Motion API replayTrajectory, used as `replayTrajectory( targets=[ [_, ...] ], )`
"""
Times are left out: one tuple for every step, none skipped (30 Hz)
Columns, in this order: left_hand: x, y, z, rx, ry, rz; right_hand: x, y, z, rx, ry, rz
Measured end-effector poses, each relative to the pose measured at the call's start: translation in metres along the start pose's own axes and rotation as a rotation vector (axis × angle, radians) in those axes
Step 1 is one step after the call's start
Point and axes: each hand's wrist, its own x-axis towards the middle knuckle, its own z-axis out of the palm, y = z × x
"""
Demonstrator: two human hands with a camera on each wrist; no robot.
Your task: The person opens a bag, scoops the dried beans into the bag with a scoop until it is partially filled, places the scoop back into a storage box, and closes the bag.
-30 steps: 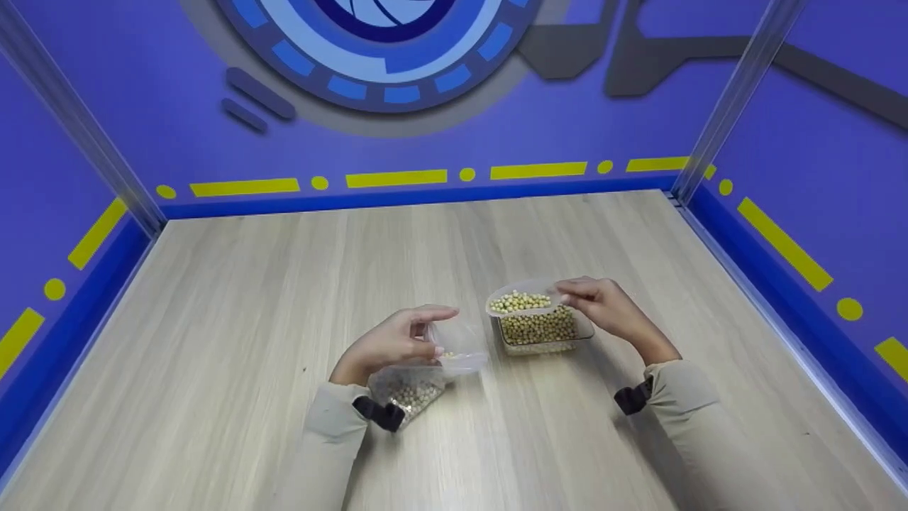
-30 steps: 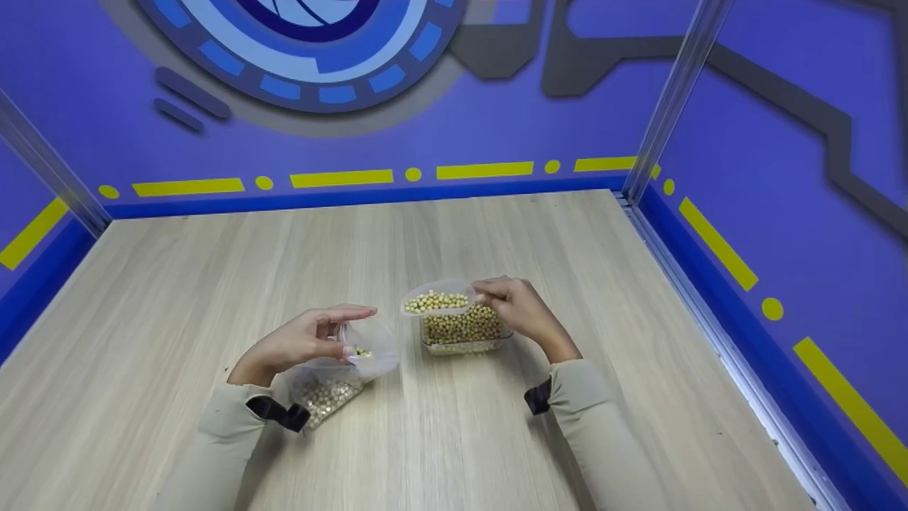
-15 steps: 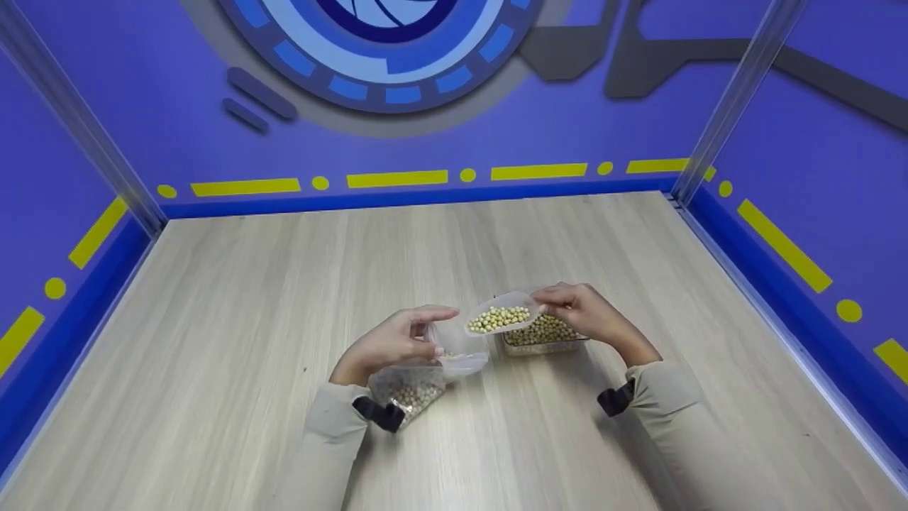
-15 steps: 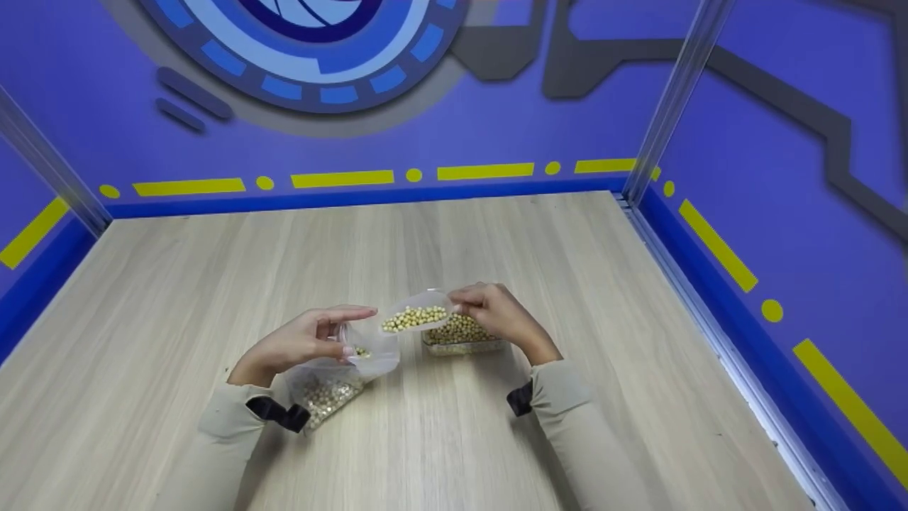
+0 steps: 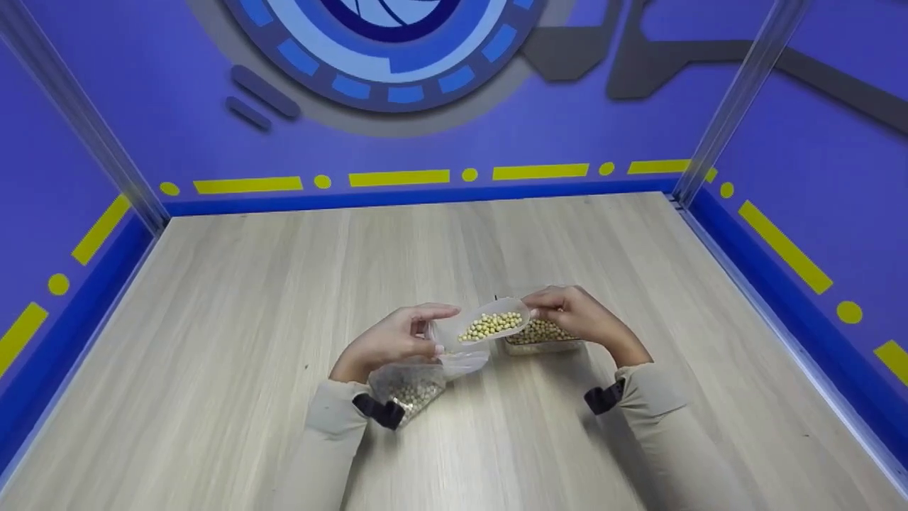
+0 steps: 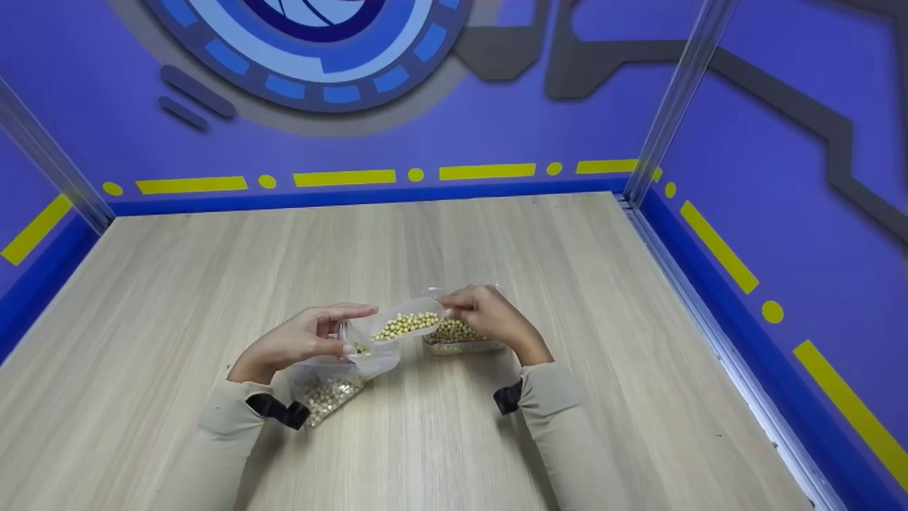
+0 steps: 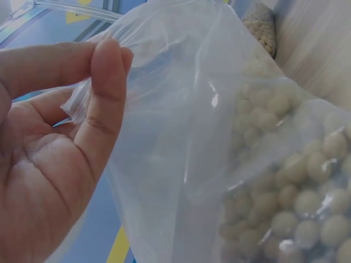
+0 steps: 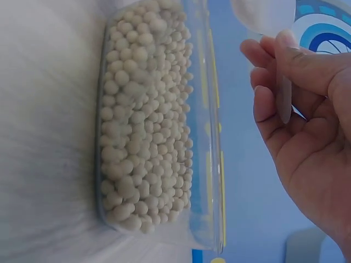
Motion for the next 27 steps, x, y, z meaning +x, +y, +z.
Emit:
replayTrajectory(
  targets=[
    [0.000, 0.000, 0.000, -0.002, -0.002, 0.001, 0.000, 0.000, 0.000, -0.001, -0.001, 0.000],
    [0.000, 0.000, 0.000, 0.001, -0.003, 0.001, 0.001, -0.001, 0.000, -0.001, -0.002, -0.003],
    [0.000, 0.000, 0.000, 0.005, -0.004, 0.002, 0.001, -0.001, 0.001, -0.001, -0.004, -0.003],
    [0.000, 0.000, 0.000, 0.003, -0.006, 0.001, 0.001, -0.002, 0.001, -0.002, -0.006, -0.003],
    [0.000, -0.001, 0.000, -0.004, -0.008, 0.000, 0.001, -0.002, 0.001, -0.004, -0.008, -0.003],
    [0.001, -0.001, 0.000, -0.008, -0.009, 0.000, 0.001, -0.003, 0.001, -0.007, -0.011, -0.001],
    [0.001, -0.001, 0.000, -0.006, -0.007, -0.002, 0.001, -0.003, 0.001, -0.009, -0.013, 0.001],
    [0.001, -0.001, 0.000, -0.001, -0.005, -0.003, 0.001, -0.004, 0.001, -0.013, -0.015, 0.003],
    [0.001, -0.002, 0.000, 0.000, -0.004, -0.004, 0.001, -0.004, 0.001, -0.019, -0.016, 0.004],
    [0.001, -0.002, 0.001, 0.001, -0.003, -0.005, 0.001, -0.005, 0.001, -0.026, -0.017, 0.003],
    [0.001, -0.002, 0.001, 0.001, -0.003, -0.007, 0.001, -0.005, 0.001, -0.034, -0.017, 0.000],
    [0.002, -0.002, 0.001, 0.003, -0.004, -0.011, 0.001, -0.006, 0.001, -0.043, -0.016, -0.005],
    [0.002, -0.002, 0.001, 0.004, -0.003, -0.014, 0.002, -0.006, 0.000, -0.052, -0.015, -0.012],
    [0.002, -0.002, 0.001, 0.003, -0.003, -0.016, 0.002, -0.006, 0.000, -0.061, -0.013, -0.020],
    [0.002, -0.002, 0.001, 0.003, -0.003, -0.018, 0.002, -0.007, -0.001, -0.070, -0.013, -0.027],
    [0.002, -0.002, 0.001, 0.001, -0.003, -0.019, 0.003, -0.007, -0.001, -0.079, -0.013, -0.034],
    [0.002, -0.002, 0.001, -0.001, -0.003, -0.021, 0.003, -0.008, -0.002, -0.087, -0.014, -0.040],
    [0.002, -0.002, 0.001, -0.006, -0.002, -0.027, 0.003, -0.008, -0.002, -0.095, -0.014, -0.045],
    [0.002, -0.002, 0.001, -0.011, -0.001, -0.030, 0.004, -0.008, -0.002, -0.102, -0.016, -0.047],
    [0.002, -0.002, 0.001, -0.016, -0.001, -0.033, 0.004, -0.009, -0.003, -0.108, -0.016, -0.048],
    [0.003, -0.001, 0.001, -0.021, -0.001, -0.037, 0.005, -0.009, -0.004, -0.114, -0.017, -0.051],
    [0.003, -0.001, 0.001, -0.028, -0.001, -0.040, 0.005, -0.009, -0.004, -0.121, -0.017, -0.056],
    [0.002, -0.001, 0.001, -0.035, -0.003, -0.045, 0.006, -0.010, -0.004, -0.127, -0.016, -0.060],
    [0.002, -0.001, 0.001, -0.042, -0.005, -0.049, 0.006, -0.010, -0.005, -0.133, -0.015, -0.066],
    [0.002, -0.001, 0.001, -0.042, -0.005, -0.049, 0.007, -0.010, -0.005, -0.140, -0.013, -0.074],
    [0.002, -0.001, 0.001, -0.040, -0.005, -0.048, 0.007, -0.011, -0.005, -0.146, -0.011, -0.081],
    [0.002, -0.001, 0.001, -0.039, -0.004, -0.048, 0.007, -0.011, -0.006, -0.152, -0.010, -0.088]
  ],
)
